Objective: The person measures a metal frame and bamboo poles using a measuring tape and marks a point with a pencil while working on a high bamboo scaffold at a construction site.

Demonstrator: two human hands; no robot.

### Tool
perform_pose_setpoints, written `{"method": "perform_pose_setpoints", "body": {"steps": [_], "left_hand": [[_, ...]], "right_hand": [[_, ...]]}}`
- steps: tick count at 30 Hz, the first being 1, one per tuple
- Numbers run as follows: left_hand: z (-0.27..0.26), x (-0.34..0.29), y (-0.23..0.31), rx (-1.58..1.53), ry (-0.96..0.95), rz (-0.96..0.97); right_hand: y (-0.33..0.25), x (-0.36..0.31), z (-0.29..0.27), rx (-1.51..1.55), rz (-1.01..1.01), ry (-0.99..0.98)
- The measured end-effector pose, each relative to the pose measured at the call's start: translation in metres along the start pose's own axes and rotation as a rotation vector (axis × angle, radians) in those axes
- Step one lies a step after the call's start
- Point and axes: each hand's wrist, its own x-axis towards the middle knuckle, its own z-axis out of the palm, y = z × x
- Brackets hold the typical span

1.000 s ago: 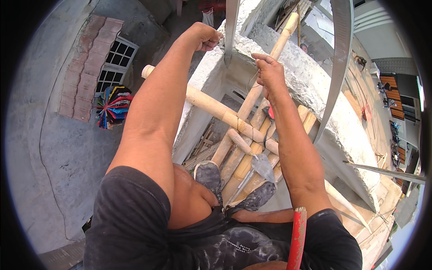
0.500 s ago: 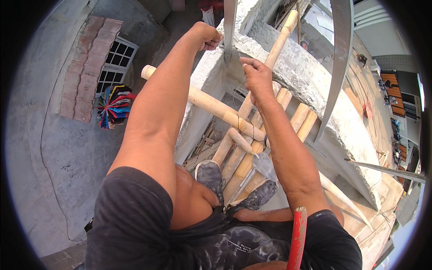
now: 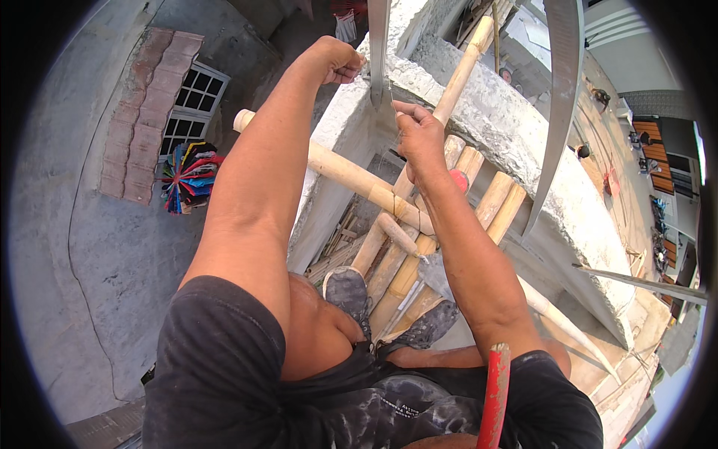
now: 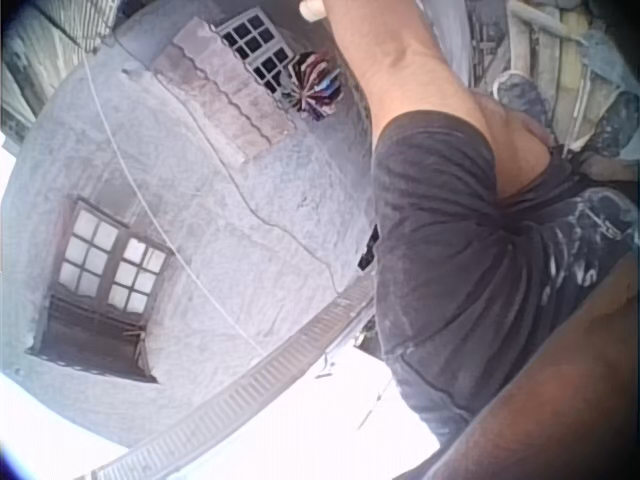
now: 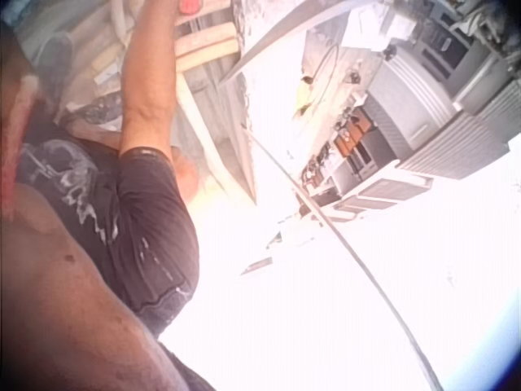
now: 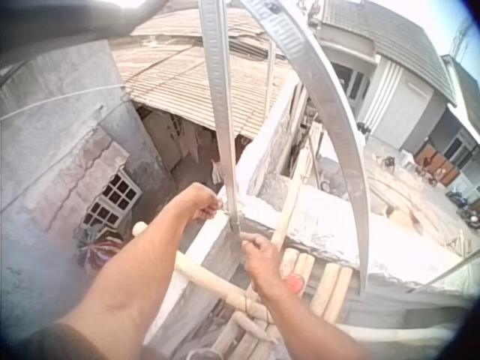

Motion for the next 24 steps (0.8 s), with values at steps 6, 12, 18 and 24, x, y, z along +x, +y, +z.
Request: {"method": "perform_pose_setpoints", "body": {"steps": [6,12,18,24], "left_hand": [[0.009,0.004,0.000,-0.016,0.049,0.027],[0.002,0.001,0.003,0.004,0.045,0.065],[-0.015,-0.028,0.027,0.320,0.045,0.116],[-0.018,-0.053,0.020,0.559,-0.189,-0.053]], "right_hand": [[0.007,-0.009,0.008,0.042,-0.015,0.011],[0.004,-0.014,0.027,-0.097,-0.112,-0.038],[0.002,-0.001,0.041,-0.235,-0.161,-0.086],[-0.045,-0.021,0.079,0.247,0.221,-0.257]]}}
